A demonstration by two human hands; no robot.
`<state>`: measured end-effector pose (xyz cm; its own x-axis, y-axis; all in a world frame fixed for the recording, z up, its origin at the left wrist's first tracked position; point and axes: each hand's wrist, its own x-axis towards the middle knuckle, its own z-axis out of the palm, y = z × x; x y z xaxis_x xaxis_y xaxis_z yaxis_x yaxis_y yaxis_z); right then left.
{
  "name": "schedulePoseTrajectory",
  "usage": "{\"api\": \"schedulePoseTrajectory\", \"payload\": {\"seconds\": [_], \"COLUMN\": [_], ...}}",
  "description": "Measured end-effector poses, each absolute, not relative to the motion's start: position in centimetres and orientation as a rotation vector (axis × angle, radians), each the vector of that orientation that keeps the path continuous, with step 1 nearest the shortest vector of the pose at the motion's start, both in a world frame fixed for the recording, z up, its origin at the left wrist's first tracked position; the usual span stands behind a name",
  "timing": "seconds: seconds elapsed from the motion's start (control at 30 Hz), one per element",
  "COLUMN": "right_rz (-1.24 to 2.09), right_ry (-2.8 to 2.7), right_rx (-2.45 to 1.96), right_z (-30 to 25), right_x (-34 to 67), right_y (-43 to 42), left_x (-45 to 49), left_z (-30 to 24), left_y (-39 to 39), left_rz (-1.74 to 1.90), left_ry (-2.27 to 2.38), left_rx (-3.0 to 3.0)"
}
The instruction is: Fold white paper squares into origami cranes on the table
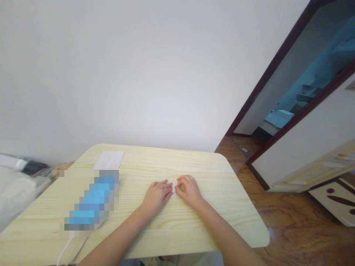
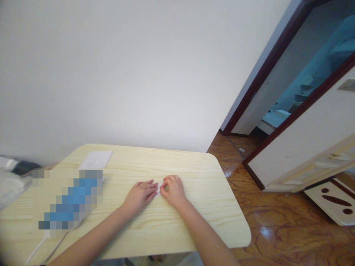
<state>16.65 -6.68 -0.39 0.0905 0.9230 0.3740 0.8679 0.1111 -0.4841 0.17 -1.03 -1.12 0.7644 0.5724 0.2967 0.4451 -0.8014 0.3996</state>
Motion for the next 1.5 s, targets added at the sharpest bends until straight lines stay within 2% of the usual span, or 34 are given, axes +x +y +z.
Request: {"api": "schedulePoseTrajectory", "payload": {"seconds": [0.63,1.2,1.5], "right_rz": [0.181,0.213,0.158], "right_ry": [-1.621,-1.579,-1.52], "right_rx": [-1.783,-1.808,-1.835], "right_z": [-0.4,-0.8,-1.7], "right_x": [16.8,17.0,17.6], "right_y": [-6.3,-6.0,-5.5], "left_x": [0.6,-1.4,-1.1], "left_z": [-0.8,-1.1,-1.0], "left_y": [-1.8,-2.7,-3.0], "left_rz": [0.589,0.468,0.468], "left_ry": [0.878,0.536,0.592], "left_rx": [2.658,2.85,2.858]}}
